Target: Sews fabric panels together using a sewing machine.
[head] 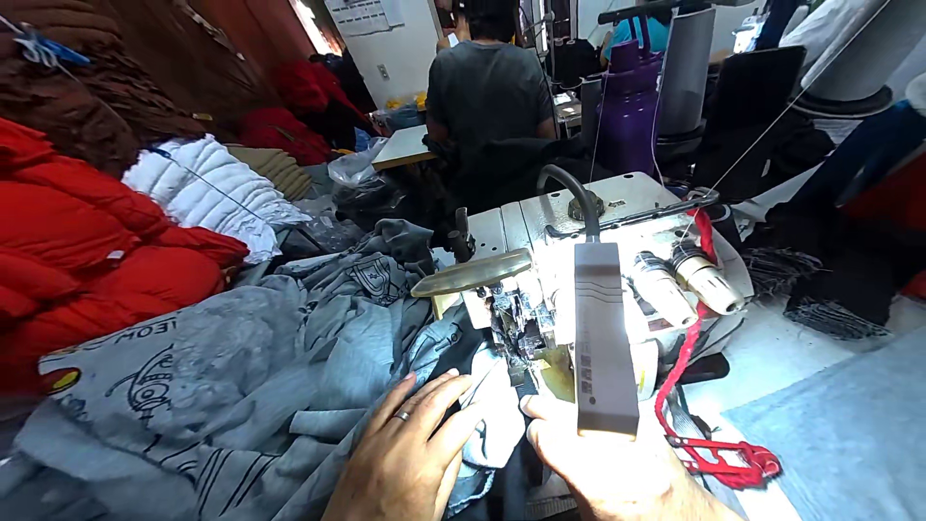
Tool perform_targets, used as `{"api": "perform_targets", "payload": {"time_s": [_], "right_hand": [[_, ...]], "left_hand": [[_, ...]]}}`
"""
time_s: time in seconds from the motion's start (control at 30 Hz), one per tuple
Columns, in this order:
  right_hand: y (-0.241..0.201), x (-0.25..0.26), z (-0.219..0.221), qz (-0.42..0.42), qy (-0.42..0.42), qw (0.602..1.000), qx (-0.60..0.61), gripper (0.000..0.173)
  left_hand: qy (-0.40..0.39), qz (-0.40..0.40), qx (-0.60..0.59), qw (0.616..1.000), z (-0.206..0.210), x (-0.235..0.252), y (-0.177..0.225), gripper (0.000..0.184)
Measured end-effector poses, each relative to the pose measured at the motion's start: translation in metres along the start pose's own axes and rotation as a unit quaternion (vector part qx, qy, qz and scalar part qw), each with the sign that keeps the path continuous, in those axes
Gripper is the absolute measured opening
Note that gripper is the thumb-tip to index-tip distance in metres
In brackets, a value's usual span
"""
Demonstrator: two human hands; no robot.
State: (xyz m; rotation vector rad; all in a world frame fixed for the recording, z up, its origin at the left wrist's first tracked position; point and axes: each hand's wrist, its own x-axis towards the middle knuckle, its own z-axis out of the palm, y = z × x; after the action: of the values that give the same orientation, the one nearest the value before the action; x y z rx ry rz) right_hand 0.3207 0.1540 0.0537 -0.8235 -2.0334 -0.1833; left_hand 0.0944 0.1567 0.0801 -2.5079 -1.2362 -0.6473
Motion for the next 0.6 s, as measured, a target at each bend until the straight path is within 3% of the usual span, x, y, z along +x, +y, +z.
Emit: {"api": "perform_targets", "payload": {"time_s": [0.17, 0.27, 0.43, 0.6], "right_hand": [[0.001, -0.001, 0.003, 0.018, 0.013, 0.999, 0.034, 0.015], [0.001, -0.001, 0.002, 0.026, -0.017, 0.998, 0.047, 0.015], [0.009, 0.0, 0.004, 0.018, -0.06, 0.996, 0.061, 0.017], [0.015, 0.004, -0.001, 0.047, -0.075, 0.982, 0.164, 0.016]], "left_hand": [[0.044, 0.041, -0.086, 0.994, -0.005, -0.013, -0.013, 0.022], [0.019, 0.082, -0.139, 0.987, -0.017, -0.028, -0.026, 0.021], [-0.073, 0.135, -0.072, 0.986, -0.031, -0.039, -0.029, 0.048], [-0.085, 0.165, 0.002, 0.983, -0.037, -0.034, -0.037, 0.031]]}}
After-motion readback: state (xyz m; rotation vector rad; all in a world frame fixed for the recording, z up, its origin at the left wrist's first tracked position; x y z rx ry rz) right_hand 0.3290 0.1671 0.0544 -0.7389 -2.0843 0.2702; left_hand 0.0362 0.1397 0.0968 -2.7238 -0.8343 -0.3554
